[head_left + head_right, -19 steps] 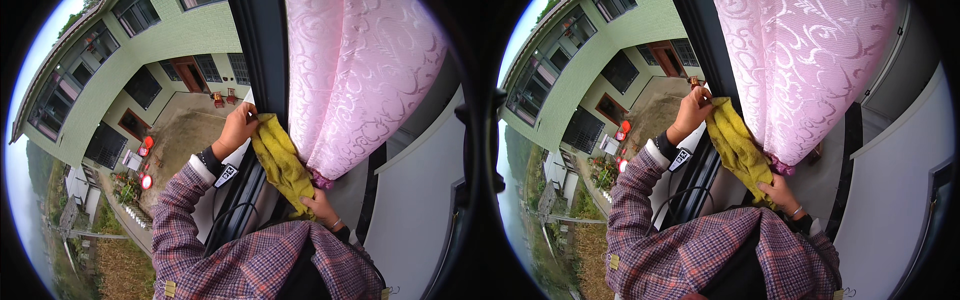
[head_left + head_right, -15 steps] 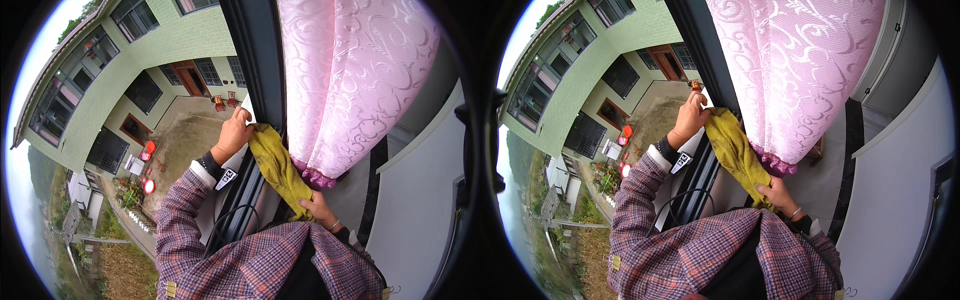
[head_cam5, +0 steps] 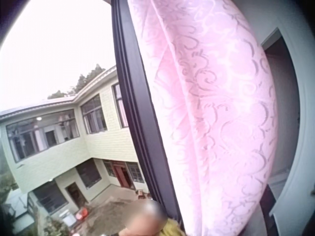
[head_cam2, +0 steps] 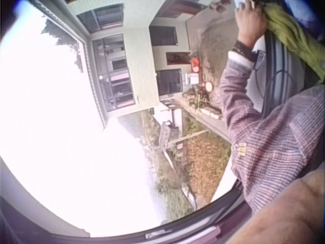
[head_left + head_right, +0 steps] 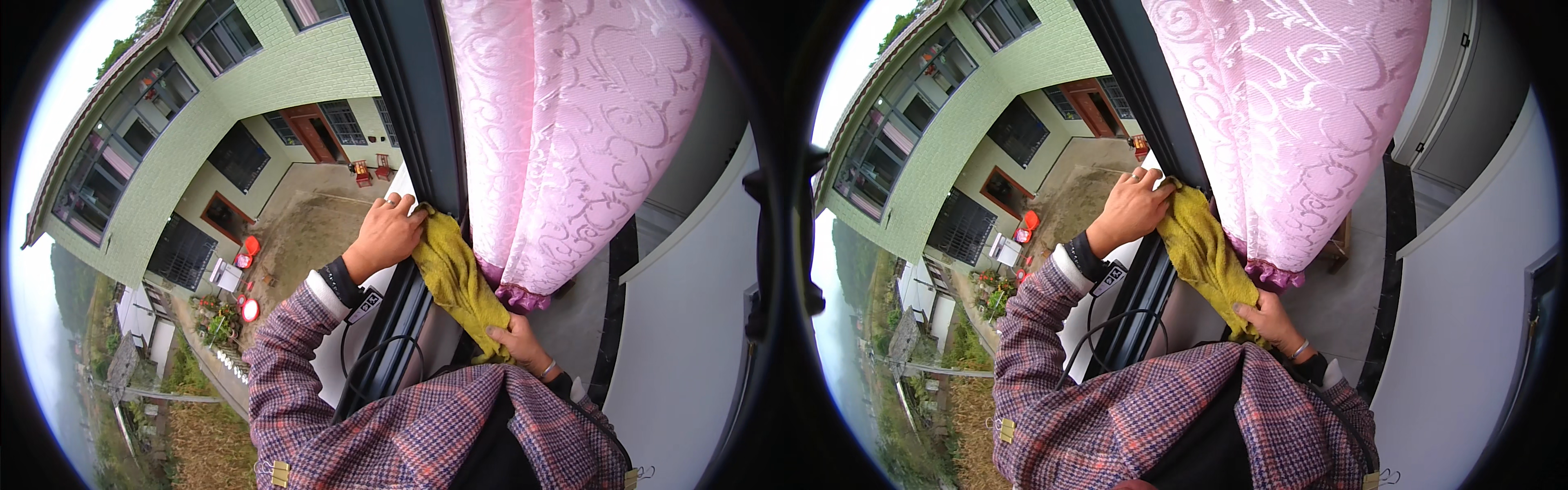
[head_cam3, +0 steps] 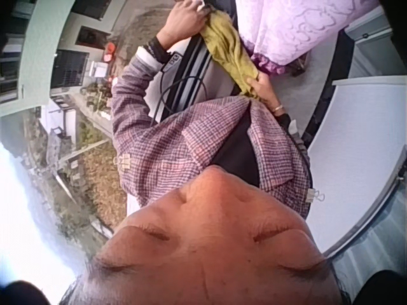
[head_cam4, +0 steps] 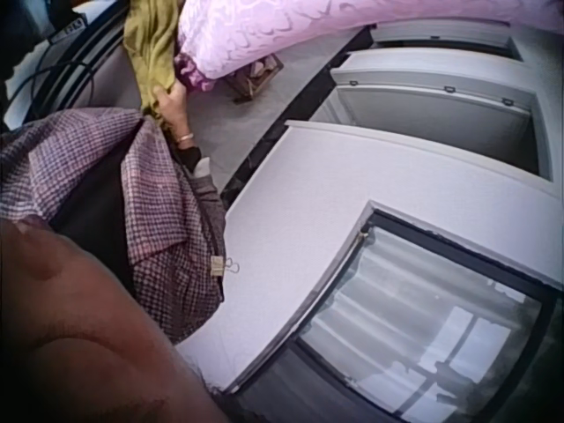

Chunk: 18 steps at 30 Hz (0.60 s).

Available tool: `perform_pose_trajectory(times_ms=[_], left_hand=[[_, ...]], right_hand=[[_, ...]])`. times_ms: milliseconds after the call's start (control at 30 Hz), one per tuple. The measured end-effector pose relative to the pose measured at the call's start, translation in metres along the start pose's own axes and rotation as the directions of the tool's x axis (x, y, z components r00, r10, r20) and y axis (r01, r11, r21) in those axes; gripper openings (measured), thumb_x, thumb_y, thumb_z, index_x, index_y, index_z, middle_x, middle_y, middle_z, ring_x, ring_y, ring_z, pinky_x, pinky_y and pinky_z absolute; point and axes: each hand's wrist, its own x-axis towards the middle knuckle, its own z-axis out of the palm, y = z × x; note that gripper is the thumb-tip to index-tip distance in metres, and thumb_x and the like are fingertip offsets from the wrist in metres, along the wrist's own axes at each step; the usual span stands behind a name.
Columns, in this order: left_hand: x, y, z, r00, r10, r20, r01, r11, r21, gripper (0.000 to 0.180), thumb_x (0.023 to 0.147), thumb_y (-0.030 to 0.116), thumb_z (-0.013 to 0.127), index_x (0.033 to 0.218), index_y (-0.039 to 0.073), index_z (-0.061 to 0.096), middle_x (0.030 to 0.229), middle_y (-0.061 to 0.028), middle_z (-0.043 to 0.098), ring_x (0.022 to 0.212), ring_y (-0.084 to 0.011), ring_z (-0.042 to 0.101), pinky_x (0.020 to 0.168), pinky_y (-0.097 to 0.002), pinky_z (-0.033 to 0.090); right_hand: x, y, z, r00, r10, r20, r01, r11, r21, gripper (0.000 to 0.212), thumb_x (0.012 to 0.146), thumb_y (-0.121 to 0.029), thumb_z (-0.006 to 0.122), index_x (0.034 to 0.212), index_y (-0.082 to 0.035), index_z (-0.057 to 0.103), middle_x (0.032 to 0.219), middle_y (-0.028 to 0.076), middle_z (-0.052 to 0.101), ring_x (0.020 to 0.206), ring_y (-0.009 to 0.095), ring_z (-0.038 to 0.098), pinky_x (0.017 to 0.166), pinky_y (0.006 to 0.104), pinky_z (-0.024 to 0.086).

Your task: The person wipes the window frame and sill with a yellow cloth, moving along the frame and adjusting the cloth repeatedly. The person briefly closes the window, then reopens it and continues wiping the frame and sill.

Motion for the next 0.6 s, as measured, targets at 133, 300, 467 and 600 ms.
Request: perform_pose_trajectory(times_ms=[133,300,467,600], left_hand=[[0.008,0.002,0.001,0.992,-0.004,0.128,-0.007,0.996,0.085,0.036,0.081,0.019,0.06,0.114,0.012,0.072,0.107,-0.0109,0.06,0.102,-0.0285,0.056,0.087,-0.0389,0.044],[0.015,0.002,0.002,0.909,-0.144,0.39,0.15,0.989,0.016,0.047,0.077,0.017,0.061,0.123,0.01,0.069,0.11,-0.0154,0.058,0.107,-0.0313,0.054,0.093,-0.0384,0.044],[0.024,-0.001,0.008,0.885,-0.103,0.454,0.109,0.994,0.013,0.048,0.077,0.017,0.062,0.124,0.008,0.068,0.108,-0.0154,0.057,0.107,-0.0319,0.054,0.093,-0.0393,0.043],[0.028,0.0,0.014,0.879,-0.11,0.465,0.115,0.993,0.017,0.046,0.078,0.015,0.062,0.123,0.007,0.068,0.108,-0.015,0.057,0.107,-0.0319,0.054,0.093,-0.0405,0.042]], right_hand=[[0.0,-0.006,-0.001,1.0,-0.004,0.007,0.005,1.0,-0.028,0.038,0.095,-0.012,0.065,0.129,0.005,0.058,0.114,0.006,0.068,0.099,0.012,0.062,0.089,0.0301,0.052],[0.0,-0.018,-0.001,0.998,-0.008,0.062,0.014,0.995,-0.1,0.038,0.095,-0.013,0.065,0.128,0.004,0.058,0.113,0.006,0.068,0.098,0.012,0.062,0.089,0.0305,0.052],[0.005,-0.023,0.001,0.992,-0.036,0.117,0.053,0.987,-0.15,0.037,0.094,-0.014,0.065,0.126,0.005,0.059,0.112,0.006,0.069,0.097,0.012,0.063,0.088,0.0306,0.052],[0.005,-0.026,0.001,0.994,-0.013,0.107,0.031,0.984,-0.173,0.037,0.094,-0.014,0.065,0.125,0.005,0.06,0.11,0.006,0.069,0.096,0.012,0.063,0.087,0.0307,0.052]])
